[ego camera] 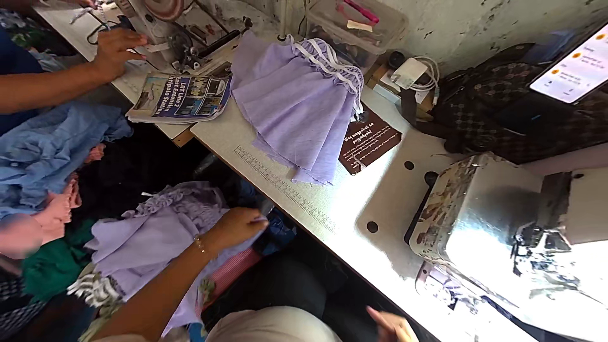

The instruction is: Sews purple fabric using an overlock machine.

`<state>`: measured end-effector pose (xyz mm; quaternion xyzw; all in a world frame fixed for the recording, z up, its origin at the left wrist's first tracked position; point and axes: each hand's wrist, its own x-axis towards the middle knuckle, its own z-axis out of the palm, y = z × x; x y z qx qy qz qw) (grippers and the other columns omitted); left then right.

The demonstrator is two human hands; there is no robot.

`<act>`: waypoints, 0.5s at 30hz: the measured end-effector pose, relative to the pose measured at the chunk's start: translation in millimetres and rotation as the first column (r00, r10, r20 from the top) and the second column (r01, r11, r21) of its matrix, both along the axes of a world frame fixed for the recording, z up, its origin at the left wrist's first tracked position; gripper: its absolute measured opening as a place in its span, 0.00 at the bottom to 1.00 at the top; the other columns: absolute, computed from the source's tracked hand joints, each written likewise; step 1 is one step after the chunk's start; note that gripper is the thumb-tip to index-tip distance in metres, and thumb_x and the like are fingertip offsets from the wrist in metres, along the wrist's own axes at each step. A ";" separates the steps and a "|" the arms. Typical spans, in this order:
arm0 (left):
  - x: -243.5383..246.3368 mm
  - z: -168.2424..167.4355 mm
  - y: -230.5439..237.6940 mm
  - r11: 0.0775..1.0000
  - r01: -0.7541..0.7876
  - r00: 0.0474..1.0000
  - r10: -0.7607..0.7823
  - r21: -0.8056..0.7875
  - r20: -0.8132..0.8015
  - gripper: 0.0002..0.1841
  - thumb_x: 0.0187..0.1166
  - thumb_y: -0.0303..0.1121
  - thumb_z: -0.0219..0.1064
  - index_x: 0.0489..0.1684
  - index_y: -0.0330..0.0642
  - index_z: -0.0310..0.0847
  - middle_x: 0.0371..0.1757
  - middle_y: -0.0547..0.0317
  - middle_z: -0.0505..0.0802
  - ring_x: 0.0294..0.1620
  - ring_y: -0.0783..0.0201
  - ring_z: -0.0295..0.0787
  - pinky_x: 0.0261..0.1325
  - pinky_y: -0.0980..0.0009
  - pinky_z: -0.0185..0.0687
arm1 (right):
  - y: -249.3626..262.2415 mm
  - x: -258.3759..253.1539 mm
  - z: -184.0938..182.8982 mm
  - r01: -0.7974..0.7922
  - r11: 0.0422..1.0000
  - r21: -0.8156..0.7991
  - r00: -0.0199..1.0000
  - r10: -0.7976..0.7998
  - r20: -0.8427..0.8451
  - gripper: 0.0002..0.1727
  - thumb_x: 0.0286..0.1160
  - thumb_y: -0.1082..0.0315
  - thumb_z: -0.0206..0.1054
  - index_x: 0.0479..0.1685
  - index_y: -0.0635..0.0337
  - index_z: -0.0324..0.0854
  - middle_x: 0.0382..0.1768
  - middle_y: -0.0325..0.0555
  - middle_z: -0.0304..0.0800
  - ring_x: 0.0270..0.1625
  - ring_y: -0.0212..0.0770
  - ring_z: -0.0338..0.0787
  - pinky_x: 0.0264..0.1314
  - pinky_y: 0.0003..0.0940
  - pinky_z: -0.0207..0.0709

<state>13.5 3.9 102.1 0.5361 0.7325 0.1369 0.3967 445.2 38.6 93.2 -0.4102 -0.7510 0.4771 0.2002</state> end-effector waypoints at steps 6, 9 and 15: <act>86.7 104.0 23.5 0.542 0.112 0.977 -0.215 0.833 0.009 0.17 0.88 0.47 0.60 0.35 0.45 0.84 0.39 0.62 0.83 0.44 0.75 0.78 0.49 0.80 0.73 | 22.5 -140.3 48.0 0.031 0.926 0.376 0.952 0.087 -0.294 0.25 0.69 0.54 0.79 0.59 0.61 0.86 0.44 0.42 0.95 0.39 0.26 0.92 0.41 0.24 0.88; 98.7 134.1 44.3 0.390 -0.087 0.955 -0.229 0.917 0.188 0.13 0.90 0.48 0.57 0.45 0.55 0.85 0.57 0.75 0.88 0.60 0.79 0.85 0.63 0.79 0.83 | 30.7 -146.8 67.1 0.056 0.852 0.520 0.969 0.079 -0.234 0.13 0.64 0.61 0.77 0.41 0.61 0.88 0.28 0.42 0.91 0.27 0.34 0.90 0.26 0.32 0.83; 74.9 138.2 61.2 0.228 -0.020 0.967 -0.242 0.973 0.076 0.09 0.90 0.41 0.59 0.49 0.50 0.82 0.56 0.70 0.91 0.58 0.75 0.87 0.62 0.75 0.83 | 43.8 -92.2 109.6 0.222 0.742 0.633 0.969 -0.099 -0.225 0.13 0.64 0.64 0.77 0.46 0.59 0.93 0.29 0.46 0.86 0.29 0.36 0.86 0.26 0.26 0.78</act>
